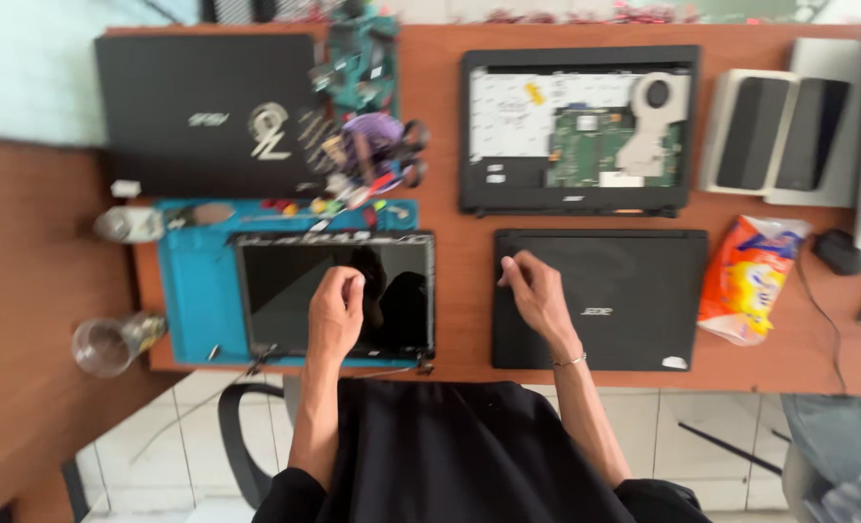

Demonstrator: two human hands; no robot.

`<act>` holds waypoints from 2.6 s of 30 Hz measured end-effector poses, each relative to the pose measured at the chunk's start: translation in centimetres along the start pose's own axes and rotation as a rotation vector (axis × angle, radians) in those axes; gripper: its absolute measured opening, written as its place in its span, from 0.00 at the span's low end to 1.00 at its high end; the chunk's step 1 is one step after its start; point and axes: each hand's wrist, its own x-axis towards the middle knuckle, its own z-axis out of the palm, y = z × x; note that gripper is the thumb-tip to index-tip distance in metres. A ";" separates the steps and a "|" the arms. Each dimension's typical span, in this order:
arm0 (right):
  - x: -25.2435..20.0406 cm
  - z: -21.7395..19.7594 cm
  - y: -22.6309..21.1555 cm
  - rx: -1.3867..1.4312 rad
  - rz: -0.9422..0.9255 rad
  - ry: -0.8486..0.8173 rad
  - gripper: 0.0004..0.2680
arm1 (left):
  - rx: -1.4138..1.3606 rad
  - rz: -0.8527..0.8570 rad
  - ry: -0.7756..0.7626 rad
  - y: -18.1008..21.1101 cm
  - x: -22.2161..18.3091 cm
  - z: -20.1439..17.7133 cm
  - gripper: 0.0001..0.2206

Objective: The person removes a black plastic bezel from a laptop screen by hand, then uses a small screwdriver to loosen a screw on the internal display assembly.

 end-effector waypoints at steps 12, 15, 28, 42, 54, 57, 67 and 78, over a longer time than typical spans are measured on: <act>-1.7 10.4 -0.2 0.014 -0.221 -0.124 0.15 | 0.140 -0.097 0.141 -10.6 -2.5 -10.3 0.08; -1.4 11.8 0.0 -0.034 -0.187 -0.034 0.15 | 0.193 -0.091 0.151 -13.9 -1.9 -11.7 0.12; -0.7 14.2 1.0 -0.118 -0.130 0.186 0.07 | -0.013 -0.143 0.003 -20.5 1.9 -13.8 0.09; -1.6 18.1 2.9 -0.289 -0.240 0.546 0.09 | -0.051 -0.032 0.023 -21.0 2.0 -14.3 0.06; -1.9 18.2 1.6 -0.117 -0.143 0.535 0.08 | 0.065 0.001 0.118 -21.1 1.7 -13.1 0.07; -1.9 18.1 1.6 -0.126 -0.112 0.531 0.08 | 0.093 -0.001 0.110 -21.0 1.9 -13.1 0.08; -1.8 17.8 2.0 -0.134 -0.109 0.508 0.09 | 0.204 -0.011 0.120 -20.6 2.0 -12.5 0.12; -1.8 18.0 2.4 -0.162 -0.128 0.502 0.09 | 0.169 -0.014 0.195 -20.7 1.7 -11.7 0.12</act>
